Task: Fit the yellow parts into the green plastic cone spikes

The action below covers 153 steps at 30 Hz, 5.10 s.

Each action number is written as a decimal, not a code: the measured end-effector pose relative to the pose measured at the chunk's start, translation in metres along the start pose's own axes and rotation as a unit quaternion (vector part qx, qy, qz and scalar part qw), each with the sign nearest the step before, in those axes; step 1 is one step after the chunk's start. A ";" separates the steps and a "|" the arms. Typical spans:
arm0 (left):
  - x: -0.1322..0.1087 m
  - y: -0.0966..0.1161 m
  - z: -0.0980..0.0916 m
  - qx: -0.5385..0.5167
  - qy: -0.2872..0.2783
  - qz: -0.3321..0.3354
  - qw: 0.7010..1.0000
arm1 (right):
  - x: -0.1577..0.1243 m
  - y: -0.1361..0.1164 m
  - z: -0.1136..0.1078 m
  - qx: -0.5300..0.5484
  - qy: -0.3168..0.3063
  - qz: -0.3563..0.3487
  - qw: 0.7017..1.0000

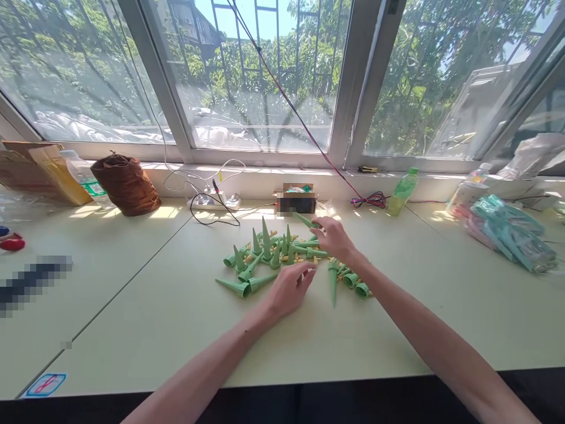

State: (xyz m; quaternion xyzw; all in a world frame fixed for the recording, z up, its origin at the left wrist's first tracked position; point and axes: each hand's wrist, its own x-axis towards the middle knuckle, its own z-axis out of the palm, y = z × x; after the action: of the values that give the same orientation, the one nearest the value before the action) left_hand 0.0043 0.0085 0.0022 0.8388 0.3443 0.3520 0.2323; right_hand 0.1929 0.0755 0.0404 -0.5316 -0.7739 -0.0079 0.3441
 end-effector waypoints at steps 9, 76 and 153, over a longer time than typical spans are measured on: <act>0.002 0.004 -0.005 -0.151 0.122 -0.104 0.975 | -0.067 -0.044 0.003 0.081 0.083 -0.110 0.987; -0.009 0.007 0.003 0.009 -0.009 0.037 0.999 | 0.009 0.088 -0.007 -0.131 -0.228 0.157 0.952; -0.001 0.004 0.000 -0.113 0.081 -0.104 0.985 | -0.092 -0.049 0.006 0.203 0.055 -0.013 0.977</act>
State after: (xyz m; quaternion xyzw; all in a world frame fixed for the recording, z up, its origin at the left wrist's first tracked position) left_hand 0.0050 0.0054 0.0045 0.7358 0.4051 0.4292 0.3320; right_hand 0.1679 -0.0184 0.0038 -0.4394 -0.7461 0.1164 0.4866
